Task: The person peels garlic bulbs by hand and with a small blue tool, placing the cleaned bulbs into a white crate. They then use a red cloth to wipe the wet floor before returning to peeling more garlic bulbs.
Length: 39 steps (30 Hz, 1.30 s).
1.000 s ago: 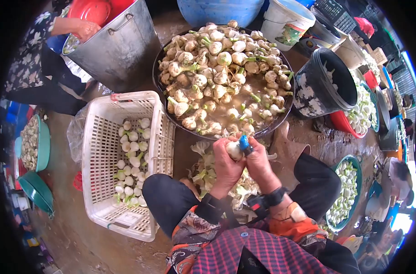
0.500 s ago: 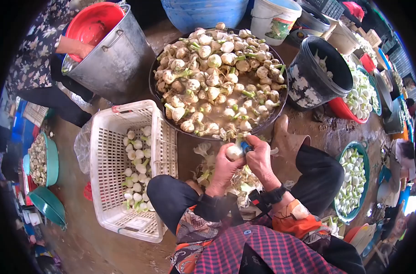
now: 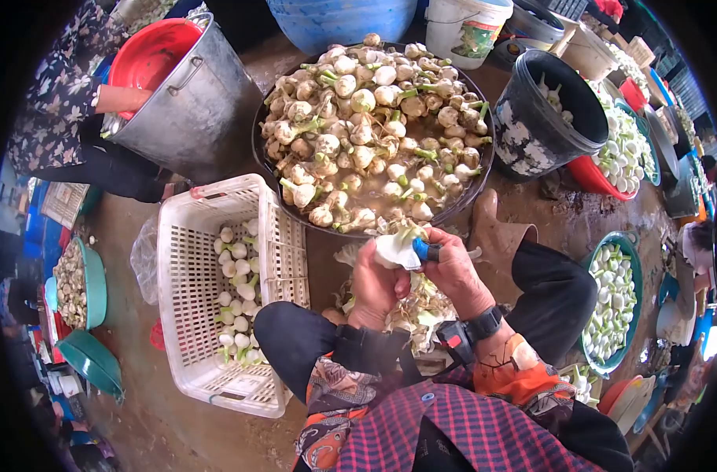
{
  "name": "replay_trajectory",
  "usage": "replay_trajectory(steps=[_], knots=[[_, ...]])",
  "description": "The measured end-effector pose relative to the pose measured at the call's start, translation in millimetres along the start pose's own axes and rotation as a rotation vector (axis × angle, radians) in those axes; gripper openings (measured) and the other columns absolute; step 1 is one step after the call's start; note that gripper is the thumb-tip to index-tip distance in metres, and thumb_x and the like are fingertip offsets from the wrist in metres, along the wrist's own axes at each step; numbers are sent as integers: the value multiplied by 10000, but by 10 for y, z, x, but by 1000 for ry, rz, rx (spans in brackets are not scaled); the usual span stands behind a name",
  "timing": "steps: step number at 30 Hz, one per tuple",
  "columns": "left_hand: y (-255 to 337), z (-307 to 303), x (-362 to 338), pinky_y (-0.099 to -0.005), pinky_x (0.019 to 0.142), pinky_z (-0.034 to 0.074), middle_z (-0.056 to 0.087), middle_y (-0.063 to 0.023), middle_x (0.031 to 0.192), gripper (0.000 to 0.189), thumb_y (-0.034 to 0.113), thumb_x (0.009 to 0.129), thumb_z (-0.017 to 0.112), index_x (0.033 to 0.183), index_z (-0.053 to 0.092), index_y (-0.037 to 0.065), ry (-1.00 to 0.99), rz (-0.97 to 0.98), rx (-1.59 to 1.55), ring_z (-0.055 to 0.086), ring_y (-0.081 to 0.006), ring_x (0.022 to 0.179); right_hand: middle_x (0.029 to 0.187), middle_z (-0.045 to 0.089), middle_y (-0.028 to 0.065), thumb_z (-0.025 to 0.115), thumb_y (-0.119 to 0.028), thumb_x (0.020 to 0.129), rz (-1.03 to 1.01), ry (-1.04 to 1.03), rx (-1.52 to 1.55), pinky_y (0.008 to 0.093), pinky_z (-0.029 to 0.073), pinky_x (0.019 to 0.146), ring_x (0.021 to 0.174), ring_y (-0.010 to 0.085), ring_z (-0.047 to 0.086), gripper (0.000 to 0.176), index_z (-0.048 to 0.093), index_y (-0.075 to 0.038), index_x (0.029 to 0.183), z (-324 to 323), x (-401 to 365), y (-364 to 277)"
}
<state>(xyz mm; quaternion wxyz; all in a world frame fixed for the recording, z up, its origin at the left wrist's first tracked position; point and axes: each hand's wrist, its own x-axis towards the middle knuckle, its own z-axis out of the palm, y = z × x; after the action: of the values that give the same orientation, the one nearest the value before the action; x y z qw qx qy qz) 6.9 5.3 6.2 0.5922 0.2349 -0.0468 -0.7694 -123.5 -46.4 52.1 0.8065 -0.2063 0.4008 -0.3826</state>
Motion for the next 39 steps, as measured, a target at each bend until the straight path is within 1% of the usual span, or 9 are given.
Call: replay_trajectory(steps=[2, 5, 9, 13, 17, 20, 21, 27, 39], knots=[[-154, 3, 121, -265, 520, 474, 627, -61, 824, 450, 444, 898, 417, 1009, 575, 38, 515, 88, 196, 604, -142, 673, 849, 609, 48, 423, 41, 810, -101, 11, -234, 270, 460, 676, 783, 147, 574, 230, 598, 7, 954, -37, -10, 30], [-249, -50, 29, -313, 632, 526, 626, -54, 924, 395, 374, 877, 526, 1063, 550, 26, 371, 215, 432, 621, -162, 770, 937, 608, 71, 476, 5, 835, -179, -89, -663, 285, 469, 777, 842, 164, 586, 183, 580, 7, 985, -198, -23, 9], [-139, -19, -13, -390, 697, 541, 608, -103, 965, 422, 290, 830, 610, 1118, 515, -4, 78, 137, 74, 620, -235, 825, 938, 604, 110, 438, -142, 891, 149, -54, 190, 327, 466, 712, 811, 218, 579, 225, 548, 0, 1027, -264, 17, 42], [-186, -173, 29, -363, 615, 468, 589, -118, 915, 489, 311, 819, 616, 1161, 479, -9, -179, 65, -121, 553, -218, 747, 920, 606, 120, 358, -224, 908, 135, -151, 507, 369, 478, 635, 794, 242, 580, 285, 527, -21, 1017, -445, 72, 189], [-118, 2, -124, -312, 575, 390, 550, -99, 989, 556, 371, 799, 635, 1204, 449, 40, -321, 73, -231, 474, -176, 666, 822, 632, 130, 391, -112, 845, -8, 254, -125, 413, 479, 617, 740, 310, 601, 220, 588, -34, 902, -787, 291, 302], [-81, 41, -92, -402, 642, 491, 558, -130, 1047, 529, 330, 814, 606, 1226, 434, 46, -254, 113, -213, 563, -263, 782, 837, 640, 175, 472, -66, 779, -182, 164, -1590, 415, 486, 685, 766, 358, 609, 190, 636, -39, 871, -1057, 257, 400], [-65, 90, -101, -431, 671, 513, 556, -132, 1059, 519, 314, 820, 590, 1236, 426, 50, -140, 113, -163, 577, -285, 821, 879, 629, 194, 534, -45, 731, 102, 63, -1877, 402, 481, 740, 798, 383, 602, 213, 656, -47, 905, -742, 82, 231], [-97, 73, -64, -490, 722, 546, 520, -121, 1139, 481, 151, 810, 471, 1275, 374, 78, -19, 87, -36, 588, -317, 926, 908, 623, 171, 539, 8, 693, -794, -259, -1369, 397, 473, 767, 882, 356, 581, 367, 599, -54, 1050, -180, -135, -368], [-64, 50, -72, -333, 614, 512, 575, -107, 1011, 513, 152, 719, 511, 1209, 440, 19, 20, 24, 200, 596, -214, 825, 703, 519, 80, 582, -79, 641, -1054, -223, -1863, 395, 462, 581, 693, 276, 544, 166, 499, -63, 783, -140, -56, -199]])
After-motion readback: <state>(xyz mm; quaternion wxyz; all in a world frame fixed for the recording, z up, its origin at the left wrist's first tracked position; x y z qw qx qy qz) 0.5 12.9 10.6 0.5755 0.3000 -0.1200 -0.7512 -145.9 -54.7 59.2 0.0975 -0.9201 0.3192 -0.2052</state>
